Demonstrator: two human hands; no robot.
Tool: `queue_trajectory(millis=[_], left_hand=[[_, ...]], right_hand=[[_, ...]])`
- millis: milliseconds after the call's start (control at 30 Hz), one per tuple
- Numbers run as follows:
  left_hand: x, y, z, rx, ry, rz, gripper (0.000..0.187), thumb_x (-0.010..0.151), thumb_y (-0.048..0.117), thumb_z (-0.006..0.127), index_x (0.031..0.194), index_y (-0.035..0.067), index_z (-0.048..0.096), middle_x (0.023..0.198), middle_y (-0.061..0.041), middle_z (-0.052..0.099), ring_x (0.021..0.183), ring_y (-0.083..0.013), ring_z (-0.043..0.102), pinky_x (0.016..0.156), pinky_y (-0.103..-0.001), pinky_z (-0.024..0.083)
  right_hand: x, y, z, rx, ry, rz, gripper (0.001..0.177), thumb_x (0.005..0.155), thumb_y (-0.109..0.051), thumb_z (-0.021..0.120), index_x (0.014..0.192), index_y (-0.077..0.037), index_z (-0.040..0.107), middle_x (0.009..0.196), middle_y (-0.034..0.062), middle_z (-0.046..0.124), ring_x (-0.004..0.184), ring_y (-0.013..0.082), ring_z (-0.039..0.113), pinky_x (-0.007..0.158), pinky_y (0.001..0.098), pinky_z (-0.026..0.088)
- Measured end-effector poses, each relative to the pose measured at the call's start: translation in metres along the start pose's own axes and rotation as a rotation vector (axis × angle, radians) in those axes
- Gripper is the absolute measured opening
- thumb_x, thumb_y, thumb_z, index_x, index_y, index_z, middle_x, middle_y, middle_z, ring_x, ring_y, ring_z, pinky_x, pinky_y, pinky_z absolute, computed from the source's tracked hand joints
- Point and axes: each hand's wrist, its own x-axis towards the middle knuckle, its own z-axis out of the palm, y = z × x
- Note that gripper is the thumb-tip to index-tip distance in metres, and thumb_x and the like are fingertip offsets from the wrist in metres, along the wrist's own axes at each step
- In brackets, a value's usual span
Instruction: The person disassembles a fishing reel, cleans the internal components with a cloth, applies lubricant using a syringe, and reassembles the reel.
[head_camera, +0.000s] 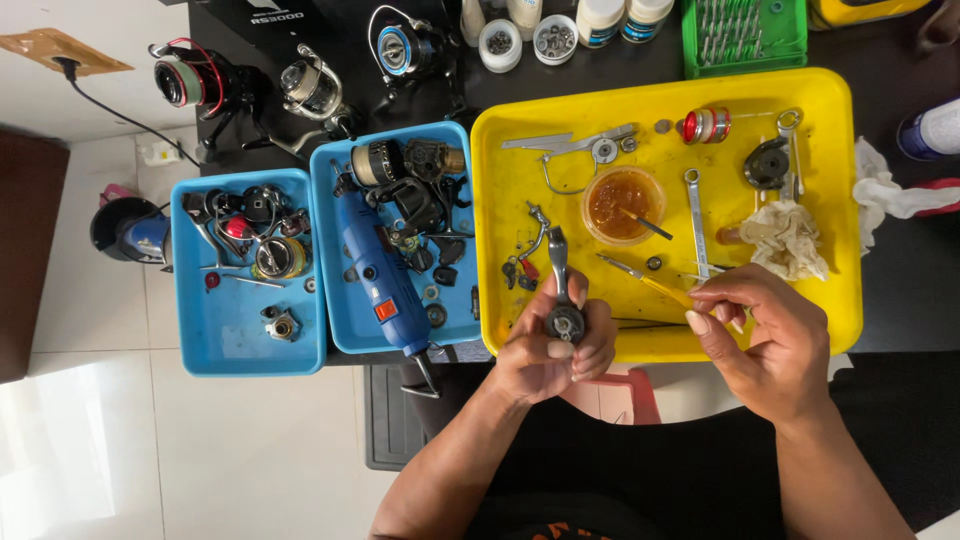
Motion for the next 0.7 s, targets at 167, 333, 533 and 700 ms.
queue_trajectory(millis=[167, 333, 533, 700], left_hand=[[-0.003, 0.002, -0.004, -0.022, 0.007, -0.014, 0.026, 0.078, 0.01, 0.052, 0.1, 0.012, 0.038, 0.067, -0.007, 0.037, 0.052, -0.0126, 0.032, 0.046, -0.021, 0.029], [-0.005, 0.009, -0.003, -0.029, 0.012, -0.023, 0.026, 0.08, 0.01, 0.053, 0.102, 0.012, 0.039, 0.068, -0.007, 0.038, 0.055, -0.0131, 0.034, 0.049, -0.022, 0.03], [-0.006, 0.02, -0.005, 0.247, 0.028, 0.107, 0.026, 0.081, 0.008, 0.05, 0.104, 0.012, 0.039, 0.068, -0.006, 0.038, 0.055, -0.0121, 0.033, 0.046, -0.022, 0.031], [-0.009, 0.022, -0.007, 0.353, 0.148, 0.154, 0.029, 0.078, 0.007, 0.056, 0.1, 0.012, 0.037, 0.069, -0.008, 0.039, 0.055, -0.0133, 0.038, 0.046, -0.021, 0.031]], right_hand=[[0.0, 0.001, 0.0, -0.037, 0.01, -0.008, 0.013, 0.078, -0.007, 0.056, 0.085, 0.003, 0.055, 0.075, 0.0113, 0.055, 0.06, 0.0139, 0.048, 0.052, 0.0212, 0.036], [0.002, 0.003, -0.005, -0.031, 0.06, -0.004, 0.012, 0.081, -0.005, 0.054, 0.088, 0.004, 0.056, 0.074, 0.0107, 0.053, 0.061, 0.0128, 0.045, 0.054, 0.0209, 0.034], [-0.001, 0.015, -0.019, -0.039, 0.17, -0.008, 0.011, 0.086, -0.002, 0.051, 0.091, 0.007, 0.053, 0.078, 0.0142, 0.052, 0.068, 0.0179, 0.048, 0.063, 0.0254, 0.04], [0.0, 0.022, -0.025, -0.116, 0.203, 0.016, 0.01, 0.088, -0.001, 0.053, 0.09, 0.008, 0.054, 0.081, 0.016, 0.053, 0.069, 0.0189, 0.049, 0.064, 0.0263, 0.042]])
